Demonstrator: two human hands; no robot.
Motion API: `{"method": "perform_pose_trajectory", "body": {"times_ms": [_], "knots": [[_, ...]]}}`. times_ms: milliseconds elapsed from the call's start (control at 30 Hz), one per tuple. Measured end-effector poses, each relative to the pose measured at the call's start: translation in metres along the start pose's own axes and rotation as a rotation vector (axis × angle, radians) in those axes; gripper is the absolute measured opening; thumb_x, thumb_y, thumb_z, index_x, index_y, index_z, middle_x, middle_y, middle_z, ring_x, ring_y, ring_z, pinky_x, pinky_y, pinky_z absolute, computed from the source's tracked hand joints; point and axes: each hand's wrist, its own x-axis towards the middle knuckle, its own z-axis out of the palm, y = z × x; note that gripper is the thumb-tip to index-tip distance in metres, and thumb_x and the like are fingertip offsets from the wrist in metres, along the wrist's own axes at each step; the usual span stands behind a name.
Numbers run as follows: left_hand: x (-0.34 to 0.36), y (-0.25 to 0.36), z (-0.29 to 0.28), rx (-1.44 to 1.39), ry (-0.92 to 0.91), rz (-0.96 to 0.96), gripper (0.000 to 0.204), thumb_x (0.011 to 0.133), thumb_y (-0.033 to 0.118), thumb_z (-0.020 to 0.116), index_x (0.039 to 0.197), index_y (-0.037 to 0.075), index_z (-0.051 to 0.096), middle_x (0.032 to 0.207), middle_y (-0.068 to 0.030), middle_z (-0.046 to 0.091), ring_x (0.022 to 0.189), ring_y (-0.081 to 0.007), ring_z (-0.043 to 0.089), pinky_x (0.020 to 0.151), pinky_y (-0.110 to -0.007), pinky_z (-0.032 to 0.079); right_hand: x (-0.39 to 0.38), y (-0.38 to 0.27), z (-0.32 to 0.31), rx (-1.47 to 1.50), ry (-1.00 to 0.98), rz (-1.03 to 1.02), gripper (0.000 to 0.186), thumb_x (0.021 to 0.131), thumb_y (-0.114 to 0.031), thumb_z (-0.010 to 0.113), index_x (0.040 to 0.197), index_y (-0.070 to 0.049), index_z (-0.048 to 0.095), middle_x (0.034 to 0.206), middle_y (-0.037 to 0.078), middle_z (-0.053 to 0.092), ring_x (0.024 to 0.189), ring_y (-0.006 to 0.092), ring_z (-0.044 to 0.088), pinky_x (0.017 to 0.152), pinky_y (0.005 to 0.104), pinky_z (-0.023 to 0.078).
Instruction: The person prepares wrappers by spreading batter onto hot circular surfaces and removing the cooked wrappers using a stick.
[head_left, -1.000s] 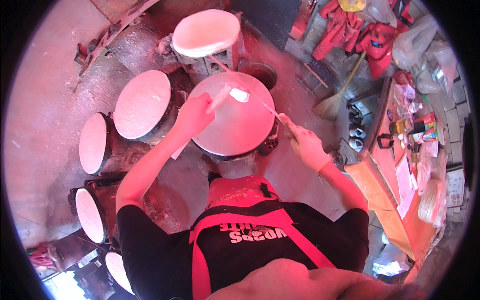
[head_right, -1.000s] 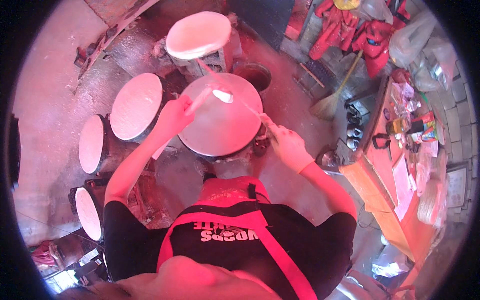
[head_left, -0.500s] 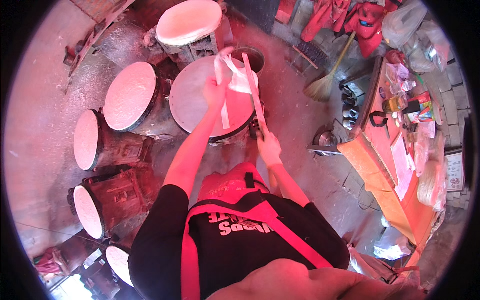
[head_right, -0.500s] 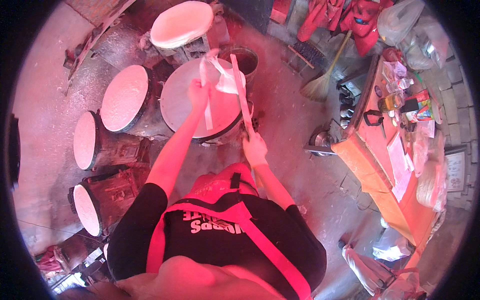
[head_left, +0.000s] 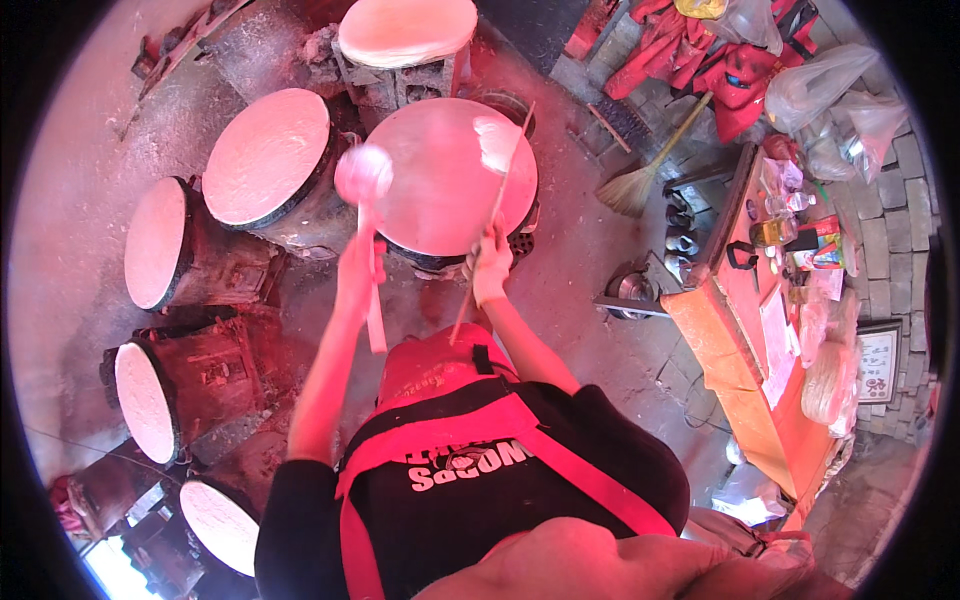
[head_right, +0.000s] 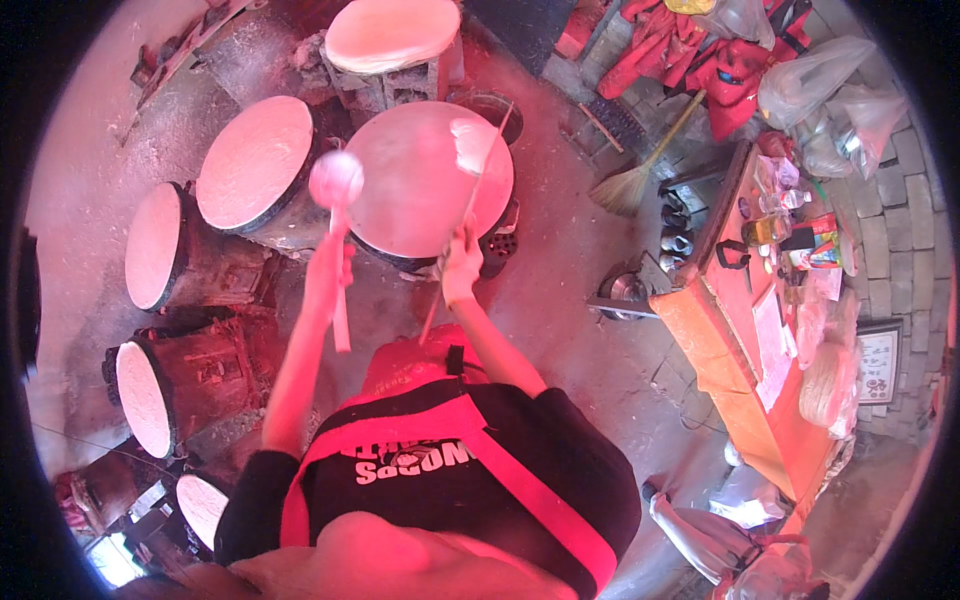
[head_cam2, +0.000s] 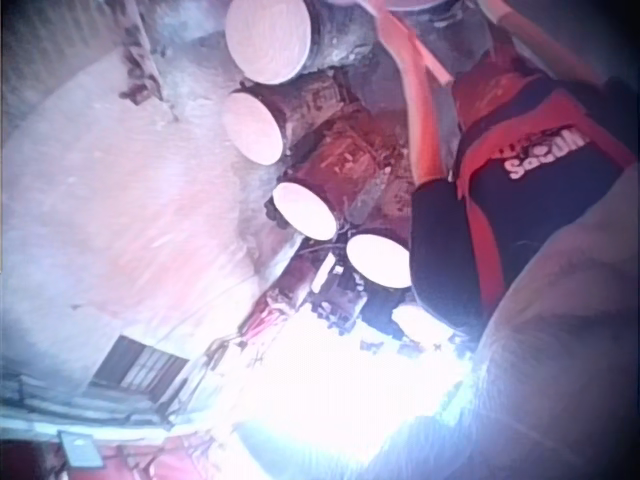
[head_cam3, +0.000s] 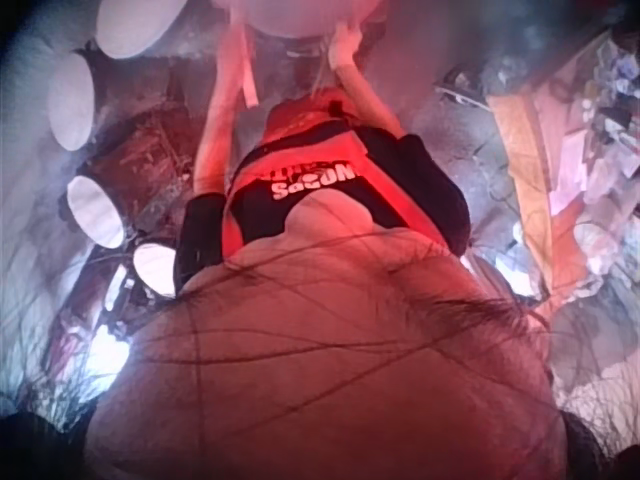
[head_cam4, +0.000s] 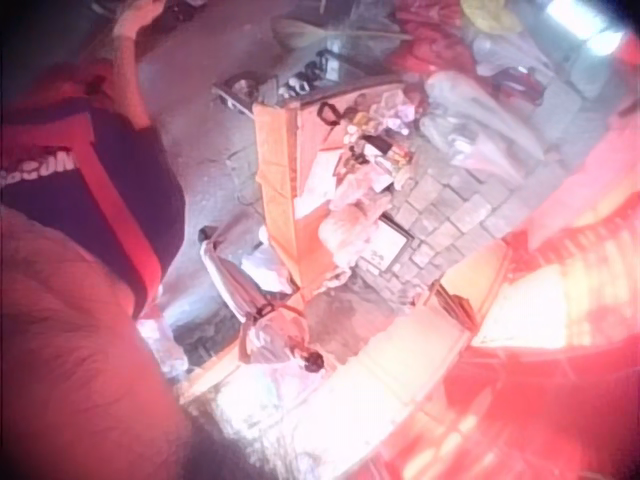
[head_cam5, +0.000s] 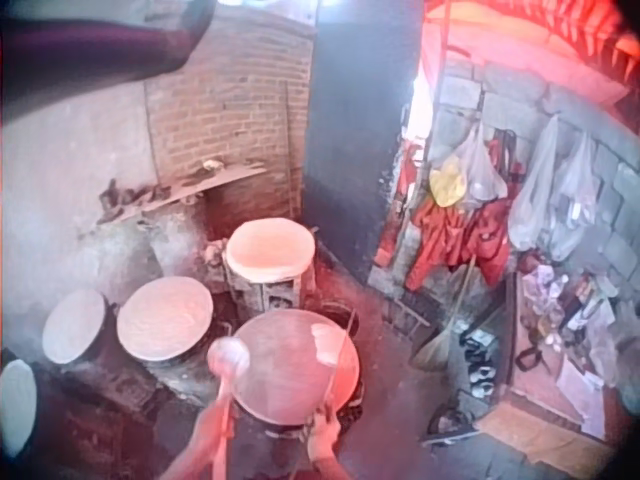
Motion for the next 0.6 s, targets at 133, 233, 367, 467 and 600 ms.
{"method": "perform_pose_trajectory", "body": {"times_ms": [133, 233, 367, 467, 600], "knots": [[-0.038, -0.06, -0.042, -0.012, -0.042, 0.019, 0.049, 0.099, 0.041, 0.037, 0.095, 0.001, 0.065, 0.067, 0.0044, 0.039, 0.053, -0.0025, 0.032, 0.046, -0.018, 0.029, 0.054, -0.007, 0.051, -0.118, -0.059, -0.111, 0.039, 0.093, -0.023, 0.047, 0.132, -0.028, 0.044, 0.055, -0.004, 0.036, 0.037, 0.0096, 0.034, 0.032, 0.0267, 0.028], [-0.065, -0.078, -0.063, -0.036, 0.008, -0.057, 0.053, 0.098, 0.045, 0.036, 0.082, 0.002, 0.062, 0.06, 0.0053, 0.036, 0.051, -0.0034, 0.032, 0.046, -0.019, 0.028, 0.076, -0.021, 0.053, -0.286, -0.206, 0.002, 0.041, 0.092, -0.023, 0.047, 0.133, -0.026, 0.043, 0.055, -0.004, 0.036, 0.037, 0.0092, 0.034, 0.033, 0.0255, 0.027], [-0.078, -0.108, -0.093, -0.152, 0.008, -0.108, 0.055, 0.098, 0.046, 0.032, 0.077, 0.002, 0.058, 0.06, 0.0045, 0.039, 0.049, -0.0047, 0.034, 0.045, -0.02, 0.028, 0.026, -0.043, 0.011, -0.332, -0.178, -0.028, 0.038, 0.092, -0.022, 0.049, 0.13, -0.023, 0.049, 0.051, -0.006, 0.033, 0.035, 0.0066, 0.031, 0.033, 0.024, 0.026], [-0.088, -0.118, -0.101, -0.121, 0.03, -0.186, 0.05, 0.098, 0.042, 0.033, 0.078, 0.003, 0.058, 0.06, 0.0039, 0.041, 0.048, -0.005, 0.036, 0.044, -0.02, 0.028, 0.007, -0.025, -0.02, -0.371, -0.007, -0.079, 0.037, 0.092, -0.022, 0.049, 0.129, -0.024, 0.051, 0.052, -0.005, 0.034, 0.034, 0.0069, 0.03, 0.033, 0.0236, 0.025], [-0.098, -0.127, -0.104, -0.102, 0.032, -0.256, 0.039, 0.097, 0.032, 0.038, 0.082, 0.002, 0.06, 0.063, 0.0035, 0.043, 0.049, -0.0047, 0.037, 0.044, -0.02, 0.029, 0.019, -0.012, 0.001, -0.41, -0.156, -0.11, 0.039, 0.093, -0.028, 0.053, 0.131, -0.026, 0.05, 0.052, -0.006, 0.033, 0.034, 0.0068, 0.029, 0.033, 0.0239, 0.025]]}}
